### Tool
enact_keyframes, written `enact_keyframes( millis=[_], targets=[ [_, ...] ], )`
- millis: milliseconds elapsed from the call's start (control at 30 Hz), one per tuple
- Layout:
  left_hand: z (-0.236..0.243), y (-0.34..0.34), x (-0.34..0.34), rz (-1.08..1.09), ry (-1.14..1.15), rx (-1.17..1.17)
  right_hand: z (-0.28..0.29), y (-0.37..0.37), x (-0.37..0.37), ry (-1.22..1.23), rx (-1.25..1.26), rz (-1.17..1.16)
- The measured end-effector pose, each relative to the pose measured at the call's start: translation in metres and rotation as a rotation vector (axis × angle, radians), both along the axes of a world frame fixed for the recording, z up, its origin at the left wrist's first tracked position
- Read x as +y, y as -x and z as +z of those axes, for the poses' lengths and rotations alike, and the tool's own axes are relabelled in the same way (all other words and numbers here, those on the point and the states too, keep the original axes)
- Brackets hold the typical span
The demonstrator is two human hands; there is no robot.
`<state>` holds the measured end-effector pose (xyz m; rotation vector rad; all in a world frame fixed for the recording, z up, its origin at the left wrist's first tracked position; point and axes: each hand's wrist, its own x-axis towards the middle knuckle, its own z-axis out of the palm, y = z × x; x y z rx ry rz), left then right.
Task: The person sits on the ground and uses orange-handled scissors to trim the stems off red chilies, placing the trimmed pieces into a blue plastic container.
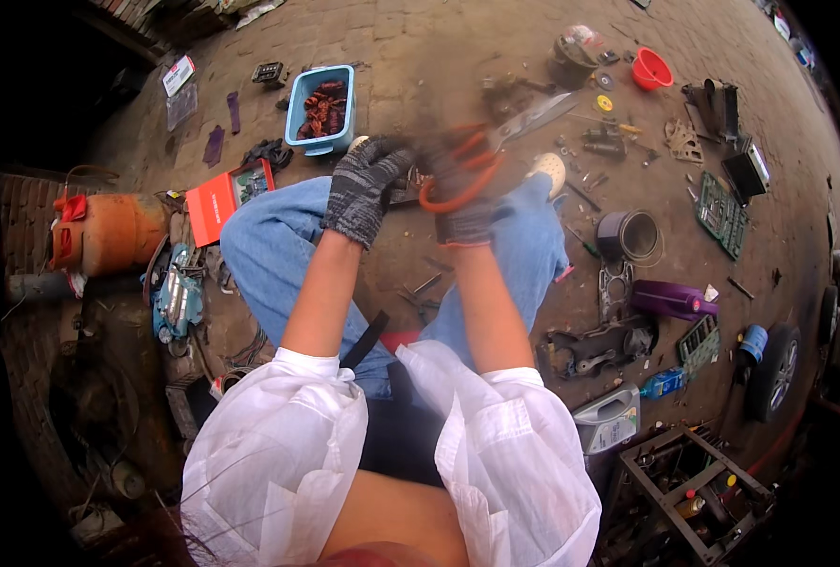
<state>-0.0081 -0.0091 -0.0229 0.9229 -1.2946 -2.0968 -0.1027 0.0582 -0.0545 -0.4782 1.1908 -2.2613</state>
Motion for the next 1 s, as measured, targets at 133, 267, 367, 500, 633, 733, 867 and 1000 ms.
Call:
enact_keyframes(
  millis=[133, 267, 367, 500, 633, 733, 867, 1000],
  targets=[
    [-0.002, 0.005, -0.015, 0.107, -0.06, 0.124, -0.07, 0.032, 0.001, 0.02, -0.103, 0.047],
    [0.002, -0.008, -0.039, 0.166, 0.04, 0.147, -0.089, 0.033, 0.007, -0.497, 0.948, 0.041],
    [0.003, -0.011, -0.055, 0.179, 0.182, 0.06, -0.094, 0.025, 0.014, -0.837, 1.619, 0.026],
    [-0.015, -0.014, -0.076, 0.138, 0.305, -0.085, -0.076, 0.004, 0.016, -0.836, 1.047, 0.276],
    [-0.031, -0.009, -0.081, 0.055, 0.332, -0.09, -0.068, 0.0, 0.02, -0.731, 1.047, 0.359],
    [-0.04, -0.008, -0.084, 0.006, 0.368, -0.139, -0.065, -0.003, 0.017, -0.822, 0.975, 0.513],
    [-0.061, -0.006, -0.092, 0.035, 0.405, -0.087, -0.032, -0.011, 0.016, -0.951, 1.048, 0.594],
    [-0.066, -0.001, -0.092, -0.037, 0.681, -0.254, -0.037, -0.013, 0.017, -1.022, 1.018, 0.608]
  ],
)
